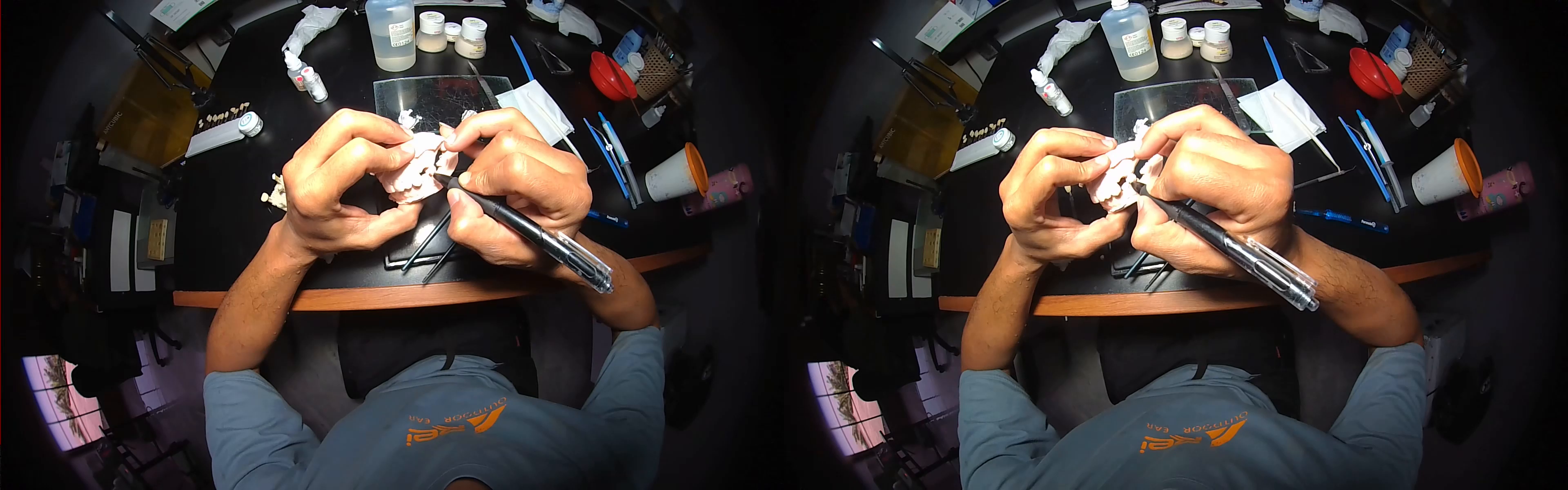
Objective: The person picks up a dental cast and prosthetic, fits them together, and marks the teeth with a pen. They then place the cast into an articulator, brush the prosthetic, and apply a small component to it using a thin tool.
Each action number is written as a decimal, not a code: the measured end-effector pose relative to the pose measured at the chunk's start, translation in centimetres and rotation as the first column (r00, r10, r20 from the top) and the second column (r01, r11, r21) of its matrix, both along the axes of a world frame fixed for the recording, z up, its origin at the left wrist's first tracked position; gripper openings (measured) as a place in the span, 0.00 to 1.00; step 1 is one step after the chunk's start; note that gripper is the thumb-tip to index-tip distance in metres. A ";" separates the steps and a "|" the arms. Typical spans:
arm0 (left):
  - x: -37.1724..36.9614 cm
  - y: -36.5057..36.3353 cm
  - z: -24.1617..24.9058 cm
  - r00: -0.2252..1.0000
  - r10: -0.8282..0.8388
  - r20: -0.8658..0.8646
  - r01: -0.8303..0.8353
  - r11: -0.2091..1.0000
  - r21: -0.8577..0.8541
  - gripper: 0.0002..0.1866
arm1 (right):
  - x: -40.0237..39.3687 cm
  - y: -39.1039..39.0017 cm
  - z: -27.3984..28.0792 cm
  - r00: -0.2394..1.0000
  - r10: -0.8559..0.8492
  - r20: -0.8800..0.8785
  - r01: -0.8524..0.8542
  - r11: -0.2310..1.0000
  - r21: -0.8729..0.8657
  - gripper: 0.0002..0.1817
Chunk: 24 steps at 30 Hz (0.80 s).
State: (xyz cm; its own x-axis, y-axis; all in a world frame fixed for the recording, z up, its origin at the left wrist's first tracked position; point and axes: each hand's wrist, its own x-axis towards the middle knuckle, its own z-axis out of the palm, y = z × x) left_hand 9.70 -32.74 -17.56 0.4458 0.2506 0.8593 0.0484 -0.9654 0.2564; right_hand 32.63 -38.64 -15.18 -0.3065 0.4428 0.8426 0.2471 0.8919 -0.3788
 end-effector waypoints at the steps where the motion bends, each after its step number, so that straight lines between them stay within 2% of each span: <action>1: 0.1 0.1 0.0 1.000 -0.002 0.023 0.001 1.000 0.008 0.20 | 0.0 0.0 0.0 1.000 -0.002 -0.004 0.002 1.000 -0.002 0.08; 7: -0.4 -0.1 -0.1 0.999 -0.001 -0.043 0.000 1.000 -0.018 0.23 | -0.1 0.1 0.0 1.000 0.005 0.006 -0.005 1.000 0.003 0.08; 10: 0.1 0.2 0.0 1.000 -0.008 0.020 0.007 1.000 0.017 0.20 | -0.1 -0.1 0.0 1.000 -0.013 -0.019 0.013 1.000 -0.008 0.08; 24: 0.0 0.2 -0.1 1.000 -0.007 0.017 0.006 1.000 0.018 0.20 | 0.0 -0.1 0.1 1.000 0.003 0.001 -0.003 1.000 -0.028 0.07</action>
